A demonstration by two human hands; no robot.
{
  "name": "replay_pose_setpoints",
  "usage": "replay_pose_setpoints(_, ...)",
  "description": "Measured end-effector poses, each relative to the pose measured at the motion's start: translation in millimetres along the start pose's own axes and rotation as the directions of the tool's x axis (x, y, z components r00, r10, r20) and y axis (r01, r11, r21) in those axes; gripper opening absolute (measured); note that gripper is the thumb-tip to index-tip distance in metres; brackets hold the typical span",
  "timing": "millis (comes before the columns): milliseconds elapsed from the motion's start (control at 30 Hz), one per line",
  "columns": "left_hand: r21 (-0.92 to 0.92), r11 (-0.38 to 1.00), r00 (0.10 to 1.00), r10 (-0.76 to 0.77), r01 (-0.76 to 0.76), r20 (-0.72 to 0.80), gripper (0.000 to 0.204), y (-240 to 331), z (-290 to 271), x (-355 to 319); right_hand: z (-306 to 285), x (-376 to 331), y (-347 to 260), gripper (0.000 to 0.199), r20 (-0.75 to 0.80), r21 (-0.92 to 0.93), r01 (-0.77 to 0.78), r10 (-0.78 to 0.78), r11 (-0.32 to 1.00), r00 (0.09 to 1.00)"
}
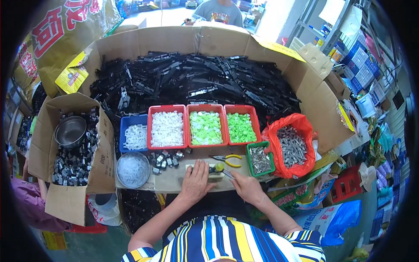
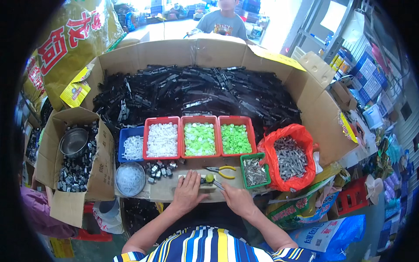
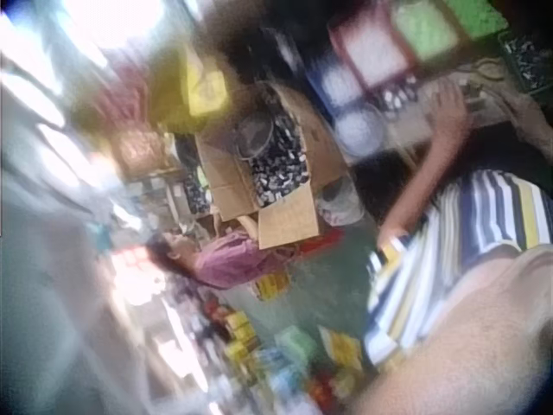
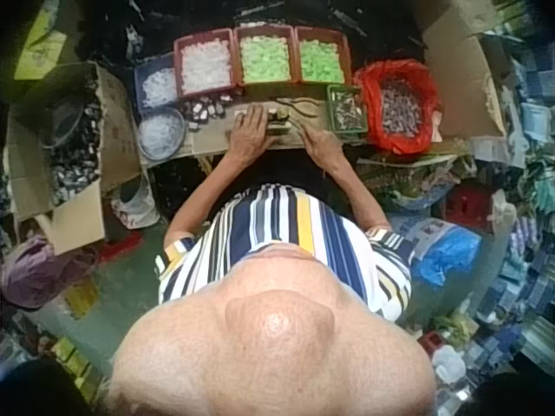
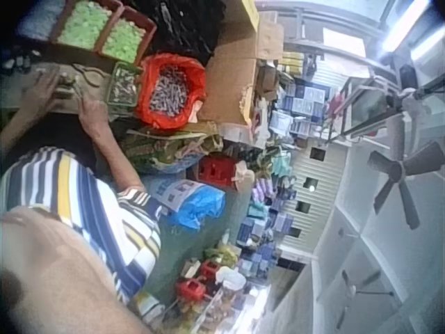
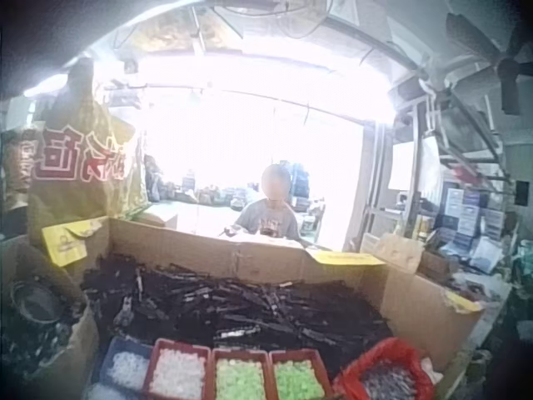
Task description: Assembling small plastic and metal components using a workstation jig and pliers.
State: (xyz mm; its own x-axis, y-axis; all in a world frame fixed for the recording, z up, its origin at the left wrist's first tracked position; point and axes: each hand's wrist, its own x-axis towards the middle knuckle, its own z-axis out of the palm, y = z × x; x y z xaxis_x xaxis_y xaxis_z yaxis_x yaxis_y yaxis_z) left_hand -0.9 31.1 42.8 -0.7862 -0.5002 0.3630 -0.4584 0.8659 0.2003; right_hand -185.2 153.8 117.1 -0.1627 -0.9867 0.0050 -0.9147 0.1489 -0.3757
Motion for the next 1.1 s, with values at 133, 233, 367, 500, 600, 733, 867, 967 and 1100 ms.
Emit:
replay_pose_setpoints(133,0.045,0.999,1.000,0.027,-0.026,-0.007,0.080,-0.8,1.9,-0.6,-11.7,-5.1,-8.4,0.028,-0.249,0.155,0.125,-0.083,0.980,0.965)
replay_pose_setpoints(233,0.058,0.998,1.000,0.021,-0.022,0.020,0.081,2.2,-3.6,-0.6,-6.2,-6.4,-3.9,0.029,-0.142,0.118,0.031,-0.014,0.993,0.990)
replay_pose_setpoints(367,0.064,0.998,0.998,0.006,-0.010,0.062,0.080,2.0,-8.8,4.4,-2.8,-8.9,1.8,0.026,-0.083,0.056,0.044,-0.039,0.997,0.996)
replay_pose_setpoints(500,0.053,0.998,0.998,0.014,-0.017,0.060,0.079,1.5,-8.2,2.0,-6.8,-11.2,-1.7,0.025,-0.219,0.194,0.026,0.017,0.981,0.976)
replay_pose_setpoints(600,0.036,0.999,0.998,0.008,-0.010,0.058,0.078,0.5,-7.3,3.0,0.5,-7.4,18.2,0.026,0.009,0.075,-0.087,0.087,0.993,0.996)
replay_pose_setpoints(733,0.039,0.999,0.999,0.013,-0.015,0.052,0.076,-0.6,-6.6,9.3,-9.4,-12.0,14.4,0.022,-0.228,0.246,-0.018,0.076,0.969,0.971)
replay_pose_setpoints(867,0.027,1.000,0.999,0.010,-0.011,0.047,0.076,-1.2,-6.8,8.3,4.0,-5.8,28.5,0.023,0.001,0.169,-0.100,0.101,0.981,0.995)
replay_pose_setpoints(967,-0.001,1.000,0.998,-0.015,0.015,0.055,0.078,-0.2,-6.3,4.2,-7.8,-7.3,28.6,0.025,-0.072,0.153,-0.046,0.058,0.987,0.996)
replay_pose_setpoints(1100,-0.060,0.998,0.997,-0.023,0.027,0.071,0.066,2.1,-10.2,4.0,-34.7,-8.5,55.5,0.022,-0.350,0.195,-0.105,0.170,0.975,0.921)
